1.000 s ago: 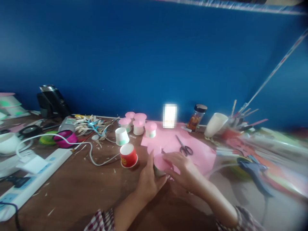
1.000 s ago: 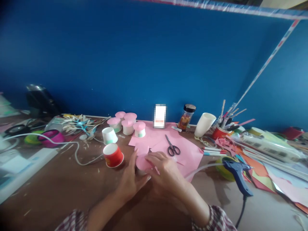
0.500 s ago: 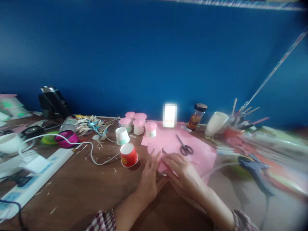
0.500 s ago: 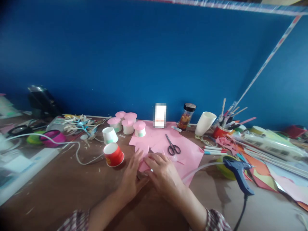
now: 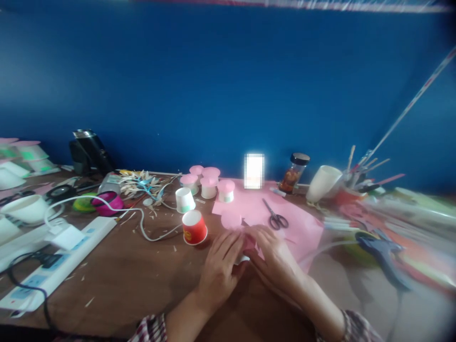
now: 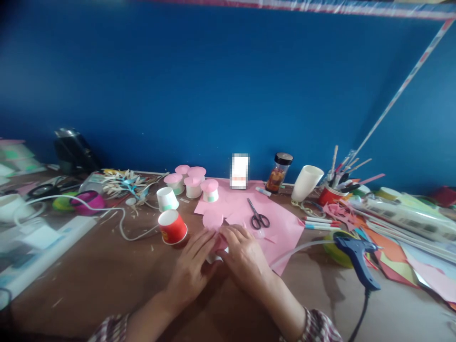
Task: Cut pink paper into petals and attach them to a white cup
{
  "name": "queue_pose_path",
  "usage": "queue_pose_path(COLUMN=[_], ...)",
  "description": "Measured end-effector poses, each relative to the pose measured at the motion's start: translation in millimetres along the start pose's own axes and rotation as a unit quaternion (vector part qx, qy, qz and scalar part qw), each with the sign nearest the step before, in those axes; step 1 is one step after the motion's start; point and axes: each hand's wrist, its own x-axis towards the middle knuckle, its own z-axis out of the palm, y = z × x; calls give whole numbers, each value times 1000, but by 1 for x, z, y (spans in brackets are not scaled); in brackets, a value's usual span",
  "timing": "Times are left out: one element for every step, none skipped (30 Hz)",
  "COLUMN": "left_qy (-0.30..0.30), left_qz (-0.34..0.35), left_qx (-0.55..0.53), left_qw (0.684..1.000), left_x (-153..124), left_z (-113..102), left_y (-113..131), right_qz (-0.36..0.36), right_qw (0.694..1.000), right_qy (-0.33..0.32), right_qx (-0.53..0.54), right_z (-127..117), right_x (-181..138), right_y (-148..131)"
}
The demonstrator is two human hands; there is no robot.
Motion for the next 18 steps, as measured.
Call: queue_pose_path(left_qy=[3, 8, 10, 12, 12, 13, 16, 18, 18, 17, 14, 10, 7, 6, 6, 7, 8, 9], left_qz=[-1, -1, 0, -1, 0, 2, 3, 5, 6, 7, 7, 7, 7, 7, 7, 7, 6, 6], left_qx=[-2, -2, -3, -2, -1, 1, 4, 6, 8, 10, 10, 8, 6, 4, 2, 1, 0, 1], left_qw=[1000, 1000, 1000, 1000, 1000, 1000, 1000, 1000, 1000, 1000, 1000, 1000, 1000, 1000, 1000, 1000, 1000, 1000], left_x=[0, -1, -1, -1, 0, 0, 0, 0, 1, 1, 0, 0, 0, 0, 0, 0, 0, 0], left_z=[1, 2, 2, 3, 3, 3, 3, 2, 2, 2, 1, 1, 1, 1, 1, 2, 2, 2], left_y=[0, 0, 0, 0, 0, 0, 0, 0, 0, 1, 1, 1, 0, 0, 0, 0, 0, 0], right_qz=[6, 11, 17, 23, 30, 40, 60, 92, 135, 186, 236, 279, 312, 334, 351, 363, 372, 378], right_qw=[1000, 1000, 1000, 999, 998, 997, 994, 988, 976, 957, 931, 902, 874, 851, 833, 820, 811, 806], right_qy=[1, -1, -4, -6, -5, 2, 15, 33, 53, 71, 85, 91, 91, 87, 81, 75, 70, 65], right_qx=[6, 13, 23, 35, 49, 66, 88, 119, 160, 209, 263, 316, 362, 396, 420, 436, 445, 451], right_z=[0, 1, 2, 2, 4, 5, 7, 10, 13, 16, 19, 22, 24, 27, 29, 30, 31, 32], right_x=[0, -1, -2, -4, -6, -8, -10, -11, -12, -12, -12, -10, -9, -7, -4, -2, -1, 1], right_y=[1, 2, 3, 4, 6, 8, 10, 11, 12, 13, 14, 15, 17, 18, 20, 22, 25, 27])
